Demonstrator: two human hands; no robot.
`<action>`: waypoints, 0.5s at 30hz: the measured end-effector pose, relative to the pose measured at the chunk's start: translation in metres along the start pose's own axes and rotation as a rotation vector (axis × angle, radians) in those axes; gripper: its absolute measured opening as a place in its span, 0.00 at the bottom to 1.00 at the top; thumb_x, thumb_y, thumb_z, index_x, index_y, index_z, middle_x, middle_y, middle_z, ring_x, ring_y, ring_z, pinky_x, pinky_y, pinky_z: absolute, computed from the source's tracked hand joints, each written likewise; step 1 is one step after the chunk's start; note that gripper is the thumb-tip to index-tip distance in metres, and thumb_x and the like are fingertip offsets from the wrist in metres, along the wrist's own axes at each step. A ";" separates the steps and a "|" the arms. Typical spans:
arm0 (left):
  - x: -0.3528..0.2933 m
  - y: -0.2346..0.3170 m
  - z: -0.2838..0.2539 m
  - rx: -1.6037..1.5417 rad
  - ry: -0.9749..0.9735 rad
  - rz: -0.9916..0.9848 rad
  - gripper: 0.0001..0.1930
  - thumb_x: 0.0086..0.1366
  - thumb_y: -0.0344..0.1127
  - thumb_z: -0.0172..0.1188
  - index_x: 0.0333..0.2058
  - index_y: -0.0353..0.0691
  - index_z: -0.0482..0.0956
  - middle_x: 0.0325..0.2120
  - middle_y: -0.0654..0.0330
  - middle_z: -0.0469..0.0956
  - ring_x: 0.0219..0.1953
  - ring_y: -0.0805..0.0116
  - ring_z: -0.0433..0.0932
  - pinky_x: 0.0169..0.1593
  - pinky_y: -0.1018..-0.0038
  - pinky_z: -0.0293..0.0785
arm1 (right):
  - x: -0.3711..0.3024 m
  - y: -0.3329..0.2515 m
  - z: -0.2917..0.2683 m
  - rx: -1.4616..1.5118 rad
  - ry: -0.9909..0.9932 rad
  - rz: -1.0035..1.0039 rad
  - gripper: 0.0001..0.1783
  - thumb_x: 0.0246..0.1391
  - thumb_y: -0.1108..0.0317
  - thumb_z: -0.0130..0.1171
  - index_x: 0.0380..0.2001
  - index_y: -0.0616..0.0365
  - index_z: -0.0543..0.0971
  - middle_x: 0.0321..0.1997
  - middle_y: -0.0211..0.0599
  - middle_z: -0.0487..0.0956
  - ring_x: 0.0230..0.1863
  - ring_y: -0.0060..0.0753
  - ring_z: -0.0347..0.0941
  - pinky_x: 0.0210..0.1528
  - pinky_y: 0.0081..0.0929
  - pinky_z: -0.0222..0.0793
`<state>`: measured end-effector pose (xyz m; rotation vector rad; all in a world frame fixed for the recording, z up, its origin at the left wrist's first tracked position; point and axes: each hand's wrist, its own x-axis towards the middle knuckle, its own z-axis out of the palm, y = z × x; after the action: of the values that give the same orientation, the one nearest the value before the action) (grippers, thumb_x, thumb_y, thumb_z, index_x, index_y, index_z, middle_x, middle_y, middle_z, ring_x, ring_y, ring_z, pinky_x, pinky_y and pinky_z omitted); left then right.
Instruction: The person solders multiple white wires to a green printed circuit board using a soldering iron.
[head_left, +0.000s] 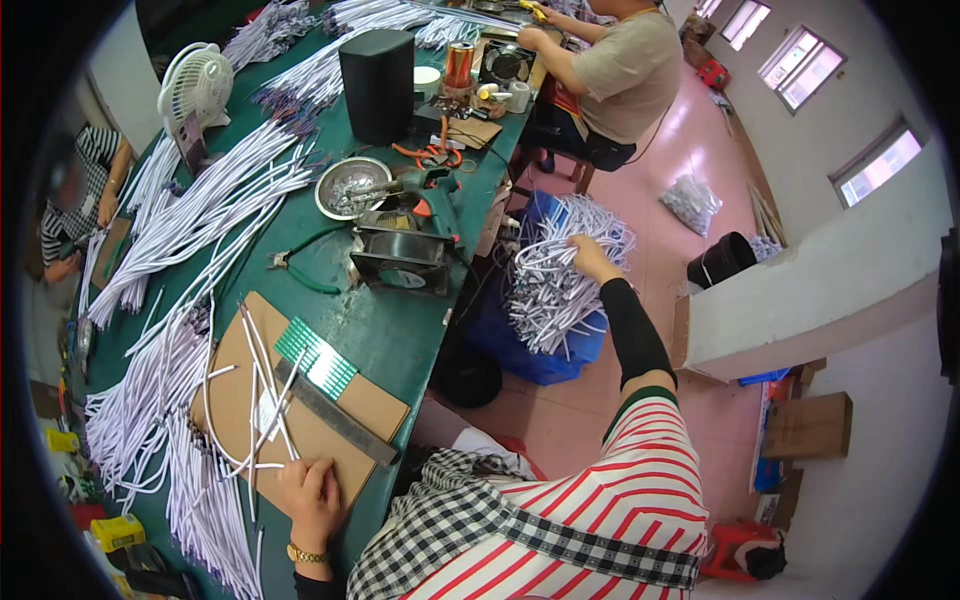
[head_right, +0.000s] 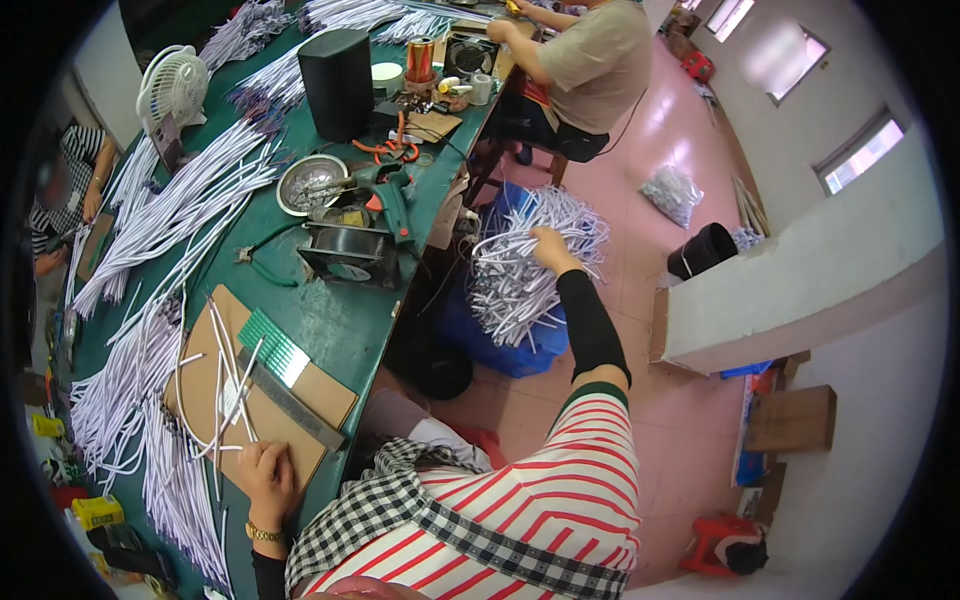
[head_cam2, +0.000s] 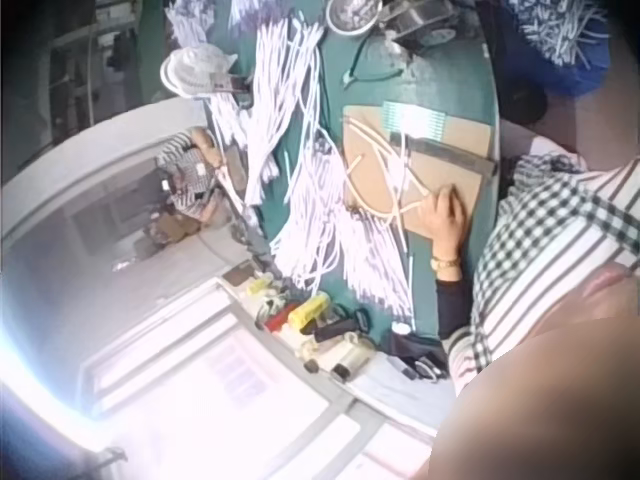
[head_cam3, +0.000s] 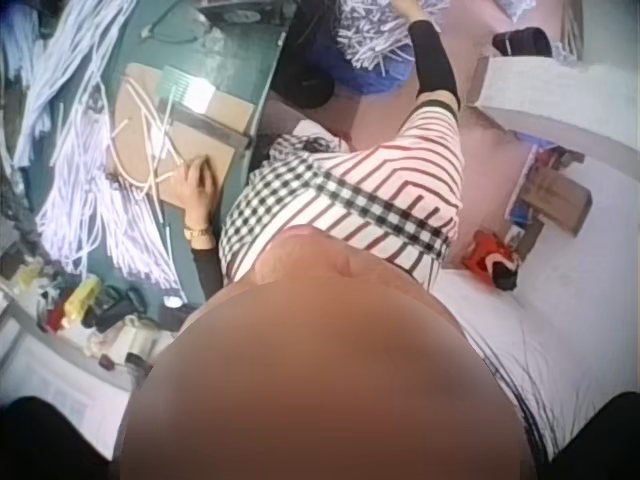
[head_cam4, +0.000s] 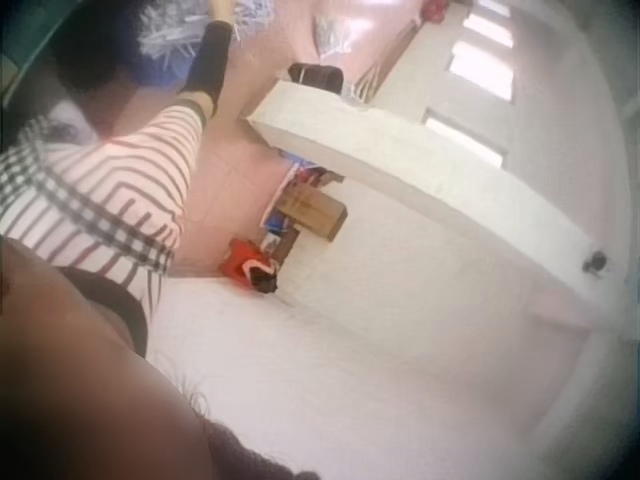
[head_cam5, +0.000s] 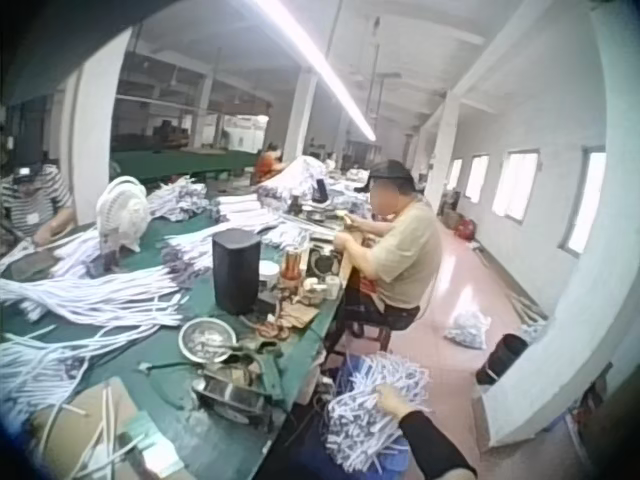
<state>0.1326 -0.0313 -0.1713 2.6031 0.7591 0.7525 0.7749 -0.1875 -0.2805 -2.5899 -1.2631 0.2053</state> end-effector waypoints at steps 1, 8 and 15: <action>-0.001 -0.001 0.000 0.007 0.003 0.004 0.11 0.47 0.22 0.59 0.32 0.41 0.77 0.25 0.57 0.71 0.28 0.57 0.69 0.34 0.64 0.62 | 0.000 -0.001 0.013 0.011 0.033 0.079 0.22 0.47 0.76 0.47 0.46 0.51 0.78 0.55 0.44 0.73 0.56 0.52 0.68 0.59 0.41 0.62; -0.015 -0.009 -0.001 0.051 0.186 -0.049 0.12 0.48 0.23 0.60 0.34 0.39 0.78 0.28 0.56 0.73 0.30 0.56 0.71 0.32 0.65 0.68 | -0.011 0.023 0.032 0.112 0.103 0.130 0.32 0.42 0.81 0.43 0.55 0.61 0.70 0.60 0.55 0.68 0.64 0.49 0.60 0.66 0.33 0.53; -0.023 -0.008 -0.021 0.067 0.100 -0.670 0.16 0.53 0.32 0.62 0.42 0.38 0.75 0.32 0.52 0.74 0.32 0.54 0.76 0.35 0.65 0.72 | -0.083 -0.132 -0.018 0.304 0.461 -0.357 0.20 0.42 0.84 0.45 0.39 0.60 0.77 0.43 0.48 0.77 0.50 0.50 0.72 0.54 0.37 0.65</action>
<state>0.1014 -0.0347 -0.1668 2.1417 1.5885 0.6467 0.6286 -0.1774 -0.2243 -1.9633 -1.3581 -0.2365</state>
